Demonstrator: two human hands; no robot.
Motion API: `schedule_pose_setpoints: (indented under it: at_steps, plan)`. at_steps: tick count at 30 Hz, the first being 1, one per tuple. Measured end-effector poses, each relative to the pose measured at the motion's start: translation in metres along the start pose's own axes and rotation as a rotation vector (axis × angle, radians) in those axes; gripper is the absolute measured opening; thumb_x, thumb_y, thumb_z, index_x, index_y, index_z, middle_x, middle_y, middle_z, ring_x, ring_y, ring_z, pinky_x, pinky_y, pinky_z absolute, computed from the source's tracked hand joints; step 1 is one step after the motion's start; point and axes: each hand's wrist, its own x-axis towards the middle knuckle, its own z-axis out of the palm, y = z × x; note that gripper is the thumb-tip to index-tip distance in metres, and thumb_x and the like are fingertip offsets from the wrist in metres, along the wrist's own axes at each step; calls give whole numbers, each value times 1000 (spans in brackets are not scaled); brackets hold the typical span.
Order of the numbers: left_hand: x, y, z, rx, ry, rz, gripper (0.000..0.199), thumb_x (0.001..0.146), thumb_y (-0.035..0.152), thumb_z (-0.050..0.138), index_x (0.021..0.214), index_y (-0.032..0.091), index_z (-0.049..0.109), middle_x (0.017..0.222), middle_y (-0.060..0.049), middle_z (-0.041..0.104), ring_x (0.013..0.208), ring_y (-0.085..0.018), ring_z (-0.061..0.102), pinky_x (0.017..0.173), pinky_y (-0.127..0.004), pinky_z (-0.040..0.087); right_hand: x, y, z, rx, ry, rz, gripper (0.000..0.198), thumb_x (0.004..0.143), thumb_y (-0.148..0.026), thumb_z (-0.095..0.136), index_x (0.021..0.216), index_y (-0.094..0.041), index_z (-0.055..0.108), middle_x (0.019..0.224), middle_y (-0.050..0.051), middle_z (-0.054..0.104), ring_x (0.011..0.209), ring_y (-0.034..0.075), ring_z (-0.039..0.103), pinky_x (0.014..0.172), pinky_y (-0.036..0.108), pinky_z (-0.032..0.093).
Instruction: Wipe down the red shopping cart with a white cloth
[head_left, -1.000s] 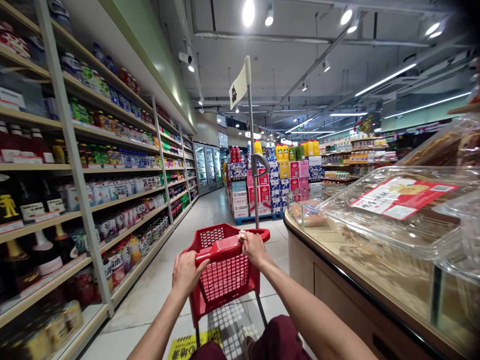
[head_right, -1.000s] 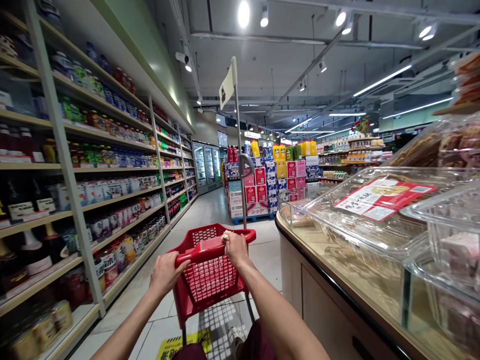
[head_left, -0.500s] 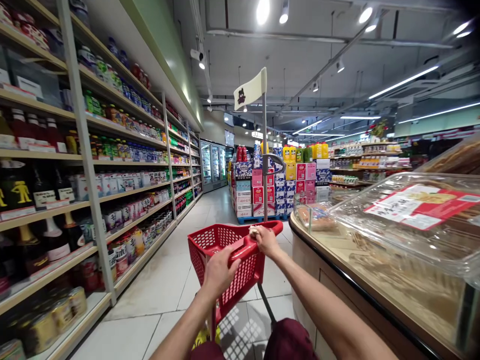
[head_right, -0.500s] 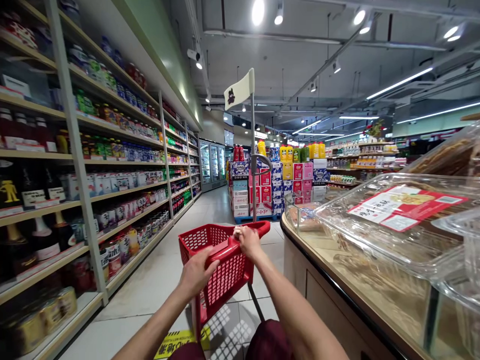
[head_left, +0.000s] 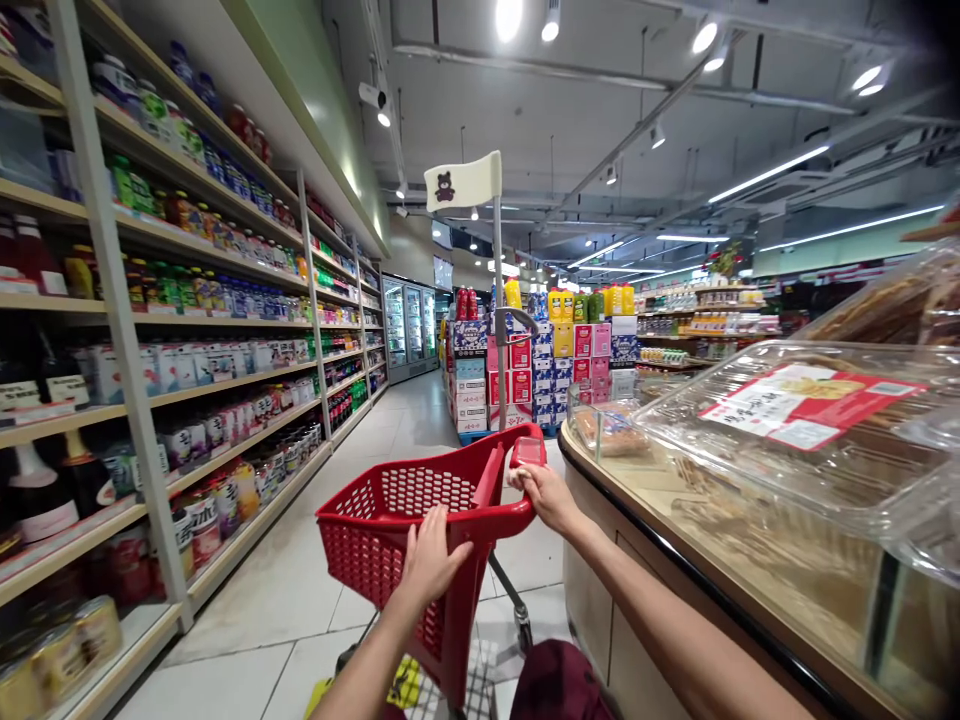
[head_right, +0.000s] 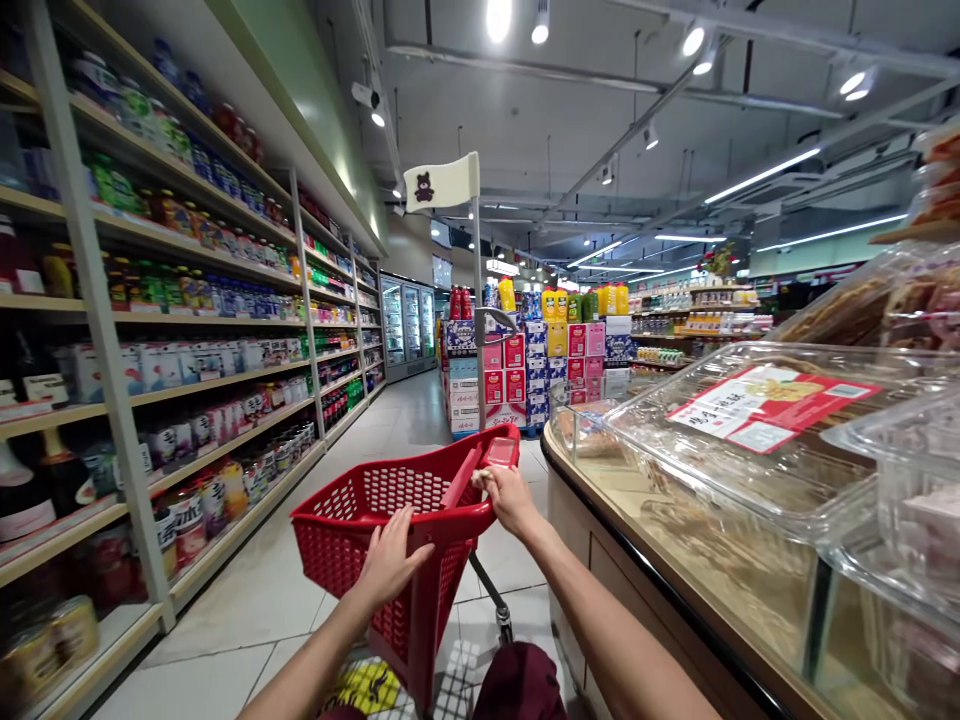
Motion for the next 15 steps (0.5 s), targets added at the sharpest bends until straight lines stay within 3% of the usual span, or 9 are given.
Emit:
schedule_pose_setpoints:
  at_steps: [3, 6, 10, 12, 15]
  plan:
    - [7, 6, 9, 54, -13, -71, 72, 76, 43, 38, 132, 1, 24, 142, -18, 25, 132, -26, 18, 107, -43, 16, -21, -11, 8, -83, -5, -86, 26, 79, -14, 40, 93, -22, 61, 98, 2, 65, 100, 18, 54, 96, 37, 31]
    - [6, 11, 12, 72, 17, 6, 68, 74, 38, 40, 132, 6, 26, 141, -15, 29, 132, -24, 21, 107, -44, 16, -32, -15, 12, -204, -25, -141, 34, 77, -11, 44, 106, -22, 58, 112, 5, 60, 113, 21, 46, 101, 42, 22]
    - [0, 0, 16, 69, -28, 25, 63, 75, 34, 37, 133, 12, 26, 141, -12, 28, 132, -21, 21, 107, -45, 15, -27, 3, 9, -313, 30, 16, 33, 79, -14, 44, 109, -20, 58, 109, 7, 62, 110, 23, 49, 101, 46, 21]
    - [-2, -7, 21, 67, -62, -20, 66, 73, 32, 38, 134, 11, 24, 143, -12, 24, 133, -22, 17, 107, -45, 16, -26, 7, 23, -351, 91, 84, 33, 80, -14, 42, 108, -19, 58, 108, 9, 62, 109, 24, 49, 100, 47, 22]
    - [-2, -8, 28, 35, -107, -29, 72, 70, 30, 40, 135, 10, 20, 145, -10, 17, 134, -22, 11, 107, -45, 16, -31, 3, 61, -367, 81, -44, 35, 82, -11, 39, 112, -19, 56, 115, 9, 58, 114, 23, 46, 101, 44, 23]
